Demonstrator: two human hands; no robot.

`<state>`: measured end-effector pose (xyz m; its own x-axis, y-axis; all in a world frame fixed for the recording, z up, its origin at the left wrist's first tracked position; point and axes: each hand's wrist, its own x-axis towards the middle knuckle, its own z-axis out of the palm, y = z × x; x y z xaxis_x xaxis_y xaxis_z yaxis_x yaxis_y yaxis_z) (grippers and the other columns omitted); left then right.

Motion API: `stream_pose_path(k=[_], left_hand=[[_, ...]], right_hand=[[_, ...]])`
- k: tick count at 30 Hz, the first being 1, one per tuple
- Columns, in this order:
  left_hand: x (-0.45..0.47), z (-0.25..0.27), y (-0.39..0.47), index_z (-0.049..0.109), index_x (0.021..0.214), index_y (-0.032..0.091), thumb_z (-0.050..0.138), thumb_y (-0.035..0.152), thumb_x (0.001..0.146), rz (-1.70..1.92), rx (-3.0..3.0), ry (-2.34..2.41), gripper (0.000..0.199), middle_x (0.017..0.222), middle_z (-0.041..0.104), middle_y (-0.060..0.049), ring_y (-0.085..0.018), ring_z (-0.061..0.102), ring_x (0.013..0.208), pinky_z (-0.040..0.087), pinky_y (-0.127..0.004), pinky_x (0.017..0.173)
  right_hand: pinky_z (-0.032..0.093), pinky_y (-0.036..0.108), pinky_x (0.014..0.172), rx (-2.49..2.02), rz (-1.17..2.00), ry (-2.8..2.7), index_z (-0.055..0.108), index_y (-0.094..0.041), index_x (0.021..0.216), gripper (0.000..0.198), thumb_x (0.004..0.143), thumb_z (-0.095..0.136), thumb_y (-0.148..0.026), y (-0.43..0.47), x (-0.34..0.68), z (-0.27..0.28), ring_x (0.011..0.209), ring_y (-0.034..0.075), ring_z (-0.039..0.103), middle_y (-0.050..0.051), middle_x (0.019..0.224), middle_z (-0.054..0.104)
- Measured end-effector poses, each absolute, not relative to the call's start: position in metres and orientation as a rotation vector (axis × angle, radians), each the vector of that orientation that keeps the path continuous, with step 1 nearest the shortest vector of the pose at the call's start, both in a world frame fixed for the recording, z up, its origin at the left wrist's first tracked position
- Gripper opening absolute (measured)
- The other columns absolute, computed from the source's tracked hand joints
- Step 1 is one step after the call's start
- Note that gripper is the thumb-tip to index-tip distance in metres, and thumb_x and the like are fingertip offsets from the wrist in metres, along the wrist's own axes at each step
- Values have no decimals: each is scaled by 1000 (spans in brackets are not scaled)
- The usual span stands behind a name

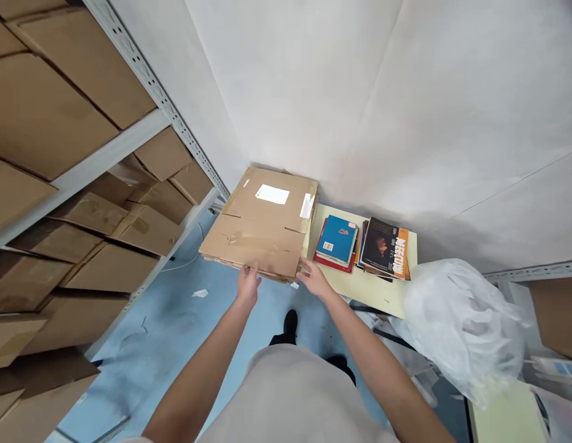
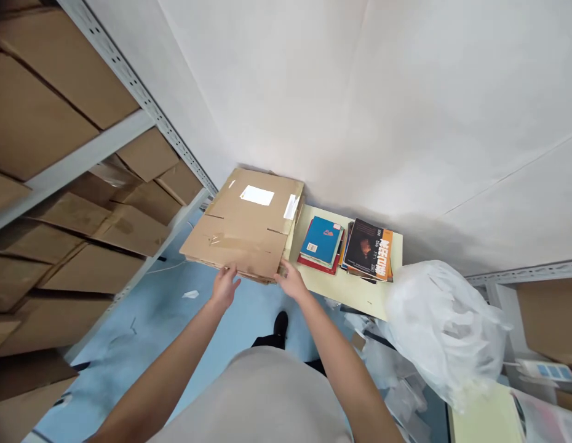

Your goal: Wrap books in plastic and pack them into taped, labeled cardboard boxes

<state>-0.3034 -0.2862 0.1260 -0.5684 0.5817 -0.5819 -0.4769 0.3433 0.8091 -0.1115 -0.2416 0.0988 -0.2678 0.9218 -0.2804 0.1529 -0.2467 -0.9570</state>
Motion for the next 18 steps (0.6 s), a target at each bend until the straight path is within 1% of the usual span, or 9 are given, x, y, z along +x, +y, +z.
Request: stream_pose_path(k=[2,5,7,10,11,13,15,18], left_hand=[[-309,123,-275,53,81,22,66,26,79,1410,11,1624,14,95,65,-2,-15,63,96,50,-31,83],[-316,120,-267,50,74,20,63,21,79,1414,-111,1587,14,78,61,3,-10,60,73,49,-29,76],[-320,120,-265,50,72,19,62,18,78,1416,-172,1561,14,73,59,4,-8,57,65,48,-28,73],[-330,124,-265,51,70,18,62,17,77,1435,-224,1503,13,64,55,5,-8,53,57,47,-27,67],[-334,126,-264,52,70,18,61,17,77,1452,-229,1481,12,63,55,5,-8,53,55,47,-26,65],[-344,131,-263,54,73,19,59,17,79,1515,-225,1441,8,65,57,3,-9,55,56,48,-27,64],[-355,137,-262,54,78,20,57,14,80,1618,-223,1421,7,72,60,3,-10,57,58,49,-27,64],[-368,145,-259,52,82,23,54,11,81,1790,-238,1440,12,81,62,3,-10,60,64,50,-27,66]], right_hand=[[42,45,106,-1346,1593,-1244,58,-24,123,59,65,73,-18,-229,-126,97,127,26,53,9,133,59],[50,41,96,-1448,1607,-1020,57,-24,120,60,62,73,-15,-216,-137,97,111,24,62,8,120,66],[54,39,87,-1526,1600,-920,58,-23,113,53,62,72,-15,-208,-142,99,99,22,67,6,105,70],[56,36,77,-1522,1628,-897,60,-21,93,30,65,71,-20,-198,-151,106,84,20,68,4,87,70],[56,35,74,-1502,1647,-900,60,-20,87,24,65,70,-21,-196,-153,110,80,20,68,4,83,70],[55,35,69,-1453,1685,-911,58,-20,80,19,65,71,-24,-197,-157,119,74,20,67,3,78,69],[55,34,66,-1402,1706,-927,57,-21,79,22,65,72,-28,-203,-157,128,73,20,67,3,77,70],[53,32,63,-1358,1701,-950,57,-21,80,29,62,75,-35,-221,-153,134,71,18,65,2,76,69]])
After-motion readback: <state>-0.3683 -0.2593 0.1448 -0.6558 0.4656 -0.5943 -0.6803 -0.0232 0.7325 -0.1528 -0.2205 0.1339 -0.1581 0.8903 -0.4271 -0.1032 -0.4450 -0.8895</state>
